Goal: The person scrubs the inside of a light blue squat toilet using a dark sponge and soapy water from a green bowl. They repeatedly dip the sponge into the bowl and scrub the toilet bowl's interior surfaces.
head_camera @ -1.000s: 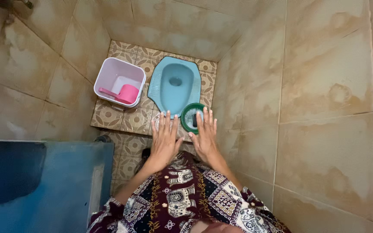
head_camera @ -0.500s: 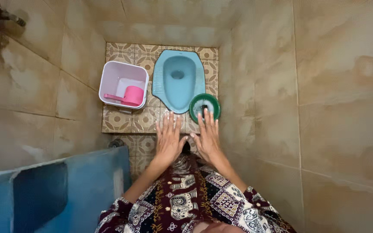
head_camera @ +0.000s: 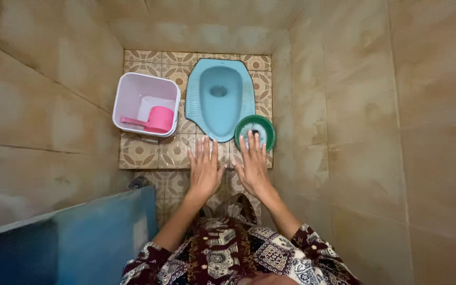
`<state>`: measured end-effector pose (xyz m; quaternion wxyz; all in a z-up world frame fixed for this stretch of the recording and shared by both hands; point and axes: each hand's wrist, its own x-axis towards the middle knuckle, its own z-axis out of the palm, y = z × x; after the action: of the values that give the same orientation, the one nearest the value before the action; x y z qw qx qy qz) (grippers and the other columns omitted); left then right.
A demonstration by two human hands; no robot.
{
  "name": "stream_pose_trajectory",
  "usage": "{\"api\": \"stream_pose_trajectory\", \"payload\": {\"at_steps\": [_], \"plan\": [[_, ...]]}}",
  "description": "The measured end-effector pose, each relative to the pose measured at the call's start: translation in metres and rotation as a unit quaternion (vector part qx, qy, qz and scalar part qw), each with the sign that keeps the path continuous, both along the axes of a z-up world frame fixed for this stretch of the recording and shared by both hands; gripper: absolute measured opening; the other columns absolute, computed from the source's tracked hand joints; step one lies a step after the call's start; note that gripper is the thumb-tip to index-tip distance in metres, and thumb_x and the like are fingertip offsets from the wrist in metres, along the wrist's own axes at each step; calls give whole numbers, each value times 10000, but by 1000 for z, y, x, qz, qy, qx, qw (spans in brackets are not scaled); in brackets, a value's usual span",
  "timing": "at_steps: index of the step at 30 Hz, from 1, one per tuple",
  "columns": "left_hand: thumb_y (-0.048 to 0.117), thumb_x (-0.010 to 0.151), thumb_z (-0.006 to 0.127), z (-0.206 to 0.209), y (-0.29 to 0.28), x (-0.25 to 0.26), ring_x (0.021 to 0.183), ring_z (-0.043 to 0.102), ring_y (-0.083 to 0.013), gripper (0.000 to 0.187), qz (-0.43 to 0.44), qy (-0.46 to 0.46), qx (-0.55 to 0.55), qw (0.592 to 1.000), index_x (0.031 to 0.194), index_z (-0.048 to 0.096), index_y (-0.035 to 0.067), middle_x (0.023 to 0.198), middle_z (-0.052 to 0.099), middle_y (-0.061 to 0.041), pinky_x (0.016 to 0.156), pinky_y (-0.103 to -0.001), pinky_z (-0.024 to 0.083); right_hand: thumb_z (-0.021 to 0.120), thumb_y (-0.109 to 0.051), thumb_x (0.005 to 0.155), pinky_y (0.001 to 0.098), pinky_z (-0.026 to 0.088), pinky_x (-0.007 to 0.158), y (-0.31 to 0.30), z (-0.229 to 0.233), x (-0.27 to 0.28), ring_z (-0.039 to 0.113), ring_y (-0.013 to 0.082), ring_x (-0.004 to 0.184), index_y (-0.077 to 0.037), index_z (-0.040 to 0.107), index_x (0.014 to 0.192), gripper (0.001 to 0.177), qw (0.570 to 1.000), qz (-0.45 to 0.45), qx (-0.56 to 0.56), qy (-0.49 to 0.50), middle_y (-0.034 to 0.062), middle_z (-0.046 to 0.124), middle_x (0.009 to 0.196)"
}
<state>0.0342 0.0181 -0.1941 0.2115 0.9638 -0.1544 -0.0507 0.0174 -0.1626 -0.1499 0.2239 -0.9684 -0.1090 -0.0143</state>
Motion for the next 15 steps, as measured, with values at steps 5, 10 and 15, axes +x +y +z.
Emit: {"api": "stream_pose_trajectory", "payload": {"at_steps": [5, 10, 15], "plan": [[400, 959, 604, -76, -24, 36, 1551, 73, -426, 856, 0, -13, 16, 1000, 1592, 171, 19, 1672, 107, -253, 1215, -658, 33, 544, -348, 1032, 580, 42, 1259, -25, -83, 39, 39, 395, 1583, -83, 177, 1637, 755, 1000, -13, -1, -15, 201, 36, 1714], [369, 936, 622, -174, -47, 72, 1545, 65, -447, 871, -1, -12, 0, 1000, 1597, 201, -11, 1666, 118, -267, 1204, -660, 49, 527, -360, 1033, 577, 59, 1256, -55, -186, 75, 51, 413, 1585, -81, 201, 1641, 743, 999, -32, -27, -26, 214, 55, 1718], [347, 940, 642, -285, -57, 104, 1534, 78, -462, 835, -6, -57, -9, 998, 1567, 257, -47, 1642, 171, -315, 1191, -676, 71, 578, -335, 1029, 602, 178, 1212, -96, -303, 114, 231, 468, 1519, -13, 304, 1585, 699, 994, -81, -16, -68, 304, 219, 1649]]}}
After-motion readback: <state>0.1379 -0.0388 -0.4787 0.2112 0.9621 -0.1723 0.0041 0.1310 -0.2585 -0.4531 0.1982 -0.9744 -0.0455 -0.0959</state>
